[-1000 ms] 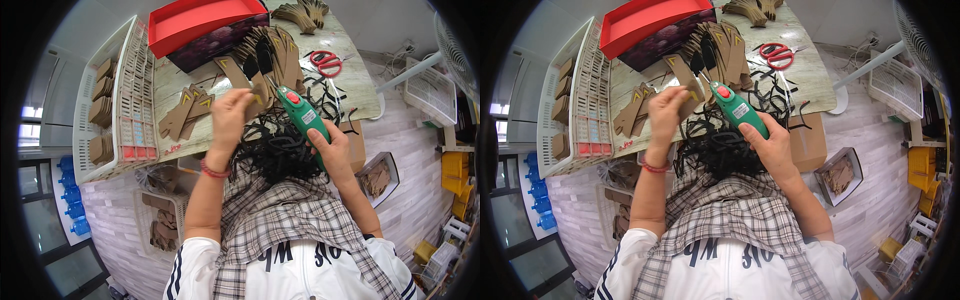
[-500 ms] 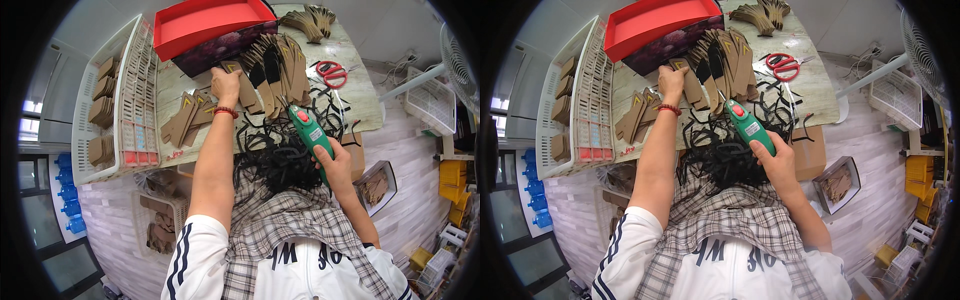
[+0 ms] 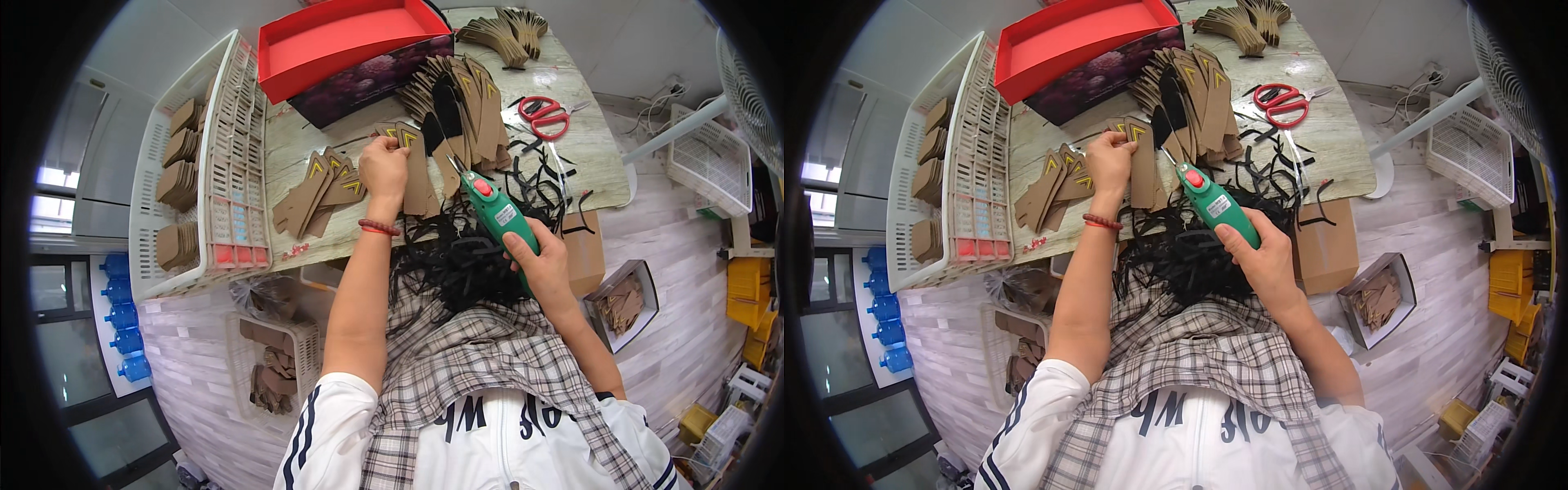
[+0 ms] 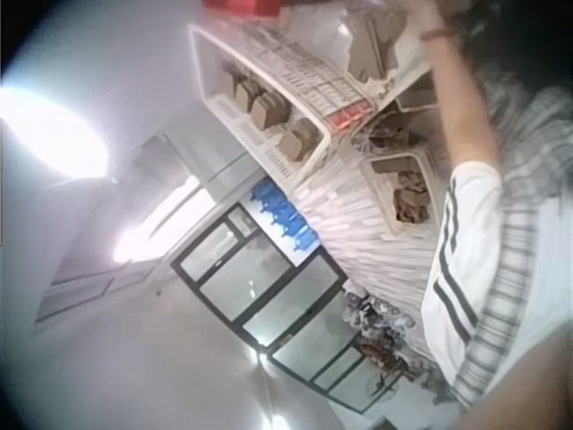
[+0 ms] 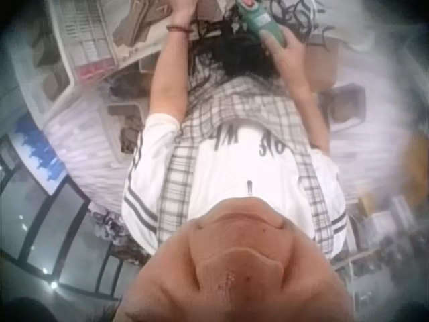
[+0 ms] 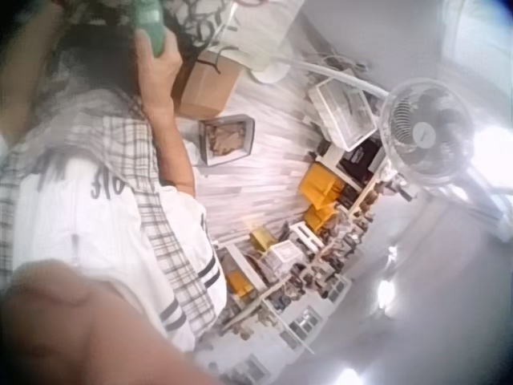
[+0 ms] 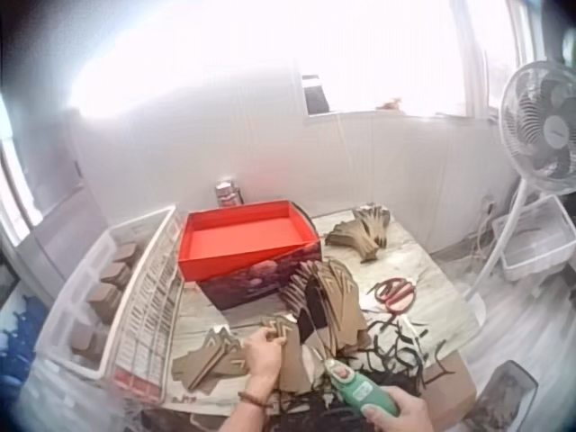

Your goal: The person uses a hot glue gun to apply glue to the edges of small brown cardboard pieces. They hold each piece with the left hand and apply glue with the right hand, then place the glued piece on the table. The process is repeated for multiple pieces.

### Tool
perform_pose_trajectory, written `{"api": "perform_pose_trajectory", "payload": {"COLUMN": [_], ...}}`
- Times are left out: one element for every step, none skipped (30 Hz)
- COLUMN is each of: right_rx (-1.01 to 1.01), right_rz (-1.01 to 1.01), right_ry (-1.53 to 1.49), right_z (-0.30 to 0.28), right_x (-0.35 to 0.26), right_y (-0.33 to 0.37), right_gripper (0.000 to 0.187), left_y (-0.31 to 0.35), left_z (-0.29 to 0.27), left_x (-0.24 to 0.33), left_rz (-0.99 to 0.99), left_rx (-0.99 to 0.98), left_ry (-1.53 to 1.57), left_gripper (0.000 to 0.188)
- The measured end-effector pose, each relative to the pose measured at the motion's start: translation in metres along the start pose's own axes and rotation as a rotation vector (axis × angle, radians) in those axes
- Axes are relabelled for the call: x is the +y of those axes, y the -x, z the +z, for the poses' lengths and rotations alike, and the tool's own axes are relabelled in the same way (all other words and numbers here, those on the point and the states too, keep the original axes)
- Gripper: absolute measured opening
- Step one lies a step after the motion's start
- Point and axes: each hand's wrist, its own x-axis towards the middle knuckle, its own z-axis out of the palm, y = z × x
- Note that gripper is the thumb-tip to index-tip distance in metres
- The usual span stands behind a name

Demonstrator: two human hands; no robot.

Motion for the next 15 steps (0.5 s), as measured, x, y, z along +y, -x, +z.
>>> {"api": "perform_pose_trajectory", "payload": {"right_rx": [-0.001,-0.002,-0.003,-0.001,0.002,0.004,0.002,0.0,-0.003,0.0,0.003,0.008,0.01,0.012,0.014], "right_rz": [-0.005,-0.011,-0.018,-0.018,-0.018,-0.015,-0.017,-0.019,-0.021,-0.02,-0.02,-0.018,-0.018,-0.018,-0.017], "right_ry": [-0.004,-0.008,-0.011,-0.013,-0.015,-0.016,-0.021,-0.027,-0.032,-0.031,-0.03,-0.03,-0.029,-0.028,-0.027], "right_z": [0.0,0.0,0.0,0.0,0.0,0.0,0.0,0.0,0.0,0.0,0.0,0.0,0.0,0.0,0.001], "right_x": [0.001,0.003,0.004,0.004,0.003,0.004,0.003,0.003,0.003,0.003,0.003,0.004,0.004,0.004,0.004], "right_y": [0.0,0.001,0.001,0.002,0.003,0.004,0.005,0.005,0.005,0.005,0.005,0.006,0.006,0.006,0.006], "right_gripper": [0.039,0.039,0.039,0.039,0.039,0.039,0.039,0.039,0.039,0.039,0.038,0.038,0.038,0.038,0.038], "left_y": [0.007,0.013,0.017,0.02,0.022,0.025,0.027,0.028,0.028,0.029,0.03,0.031,0.032,0.033,0.035], "left_z": [-0.002,-0.003,-0.004,-0.002,-0.003,-0.003,-0.002,-0.001,-0.002,-0.003,-0.004,-0.007,-0.011,-0.014,-0.018], "left_x": [0.007,0.013,0.017,0.015,0.015,0.014,0.012,0.01,0.009,0.008,0.006,0.007,0.009,0.009,0.011], "left_rz": [0.007,0.015,0.023,0.021,0.008,-0.008,-0.017,-0.027,-0.036,-0.038,-0.039,-0.04,-0.055,-0.107,-0.16], "left_rx": [0.038,0.076,0.115,0.135,0.15,0.163,0.155,0.147,0.14,0.137,0.133,0.127,0.106,0.091,0.076], "left_ry": [0.0,0.0,0.002,0.001,0.043,0.085,0.158,0.232,0.305,0.368,0.43,0.492,0.523,0.696,0.867], "left_gripper": [0.015,0.015,0.015,0.013,0.012,0.011,0.011,0.01,0.01,0.01,0.01,0.01,0.01,0.011,0.013]}}
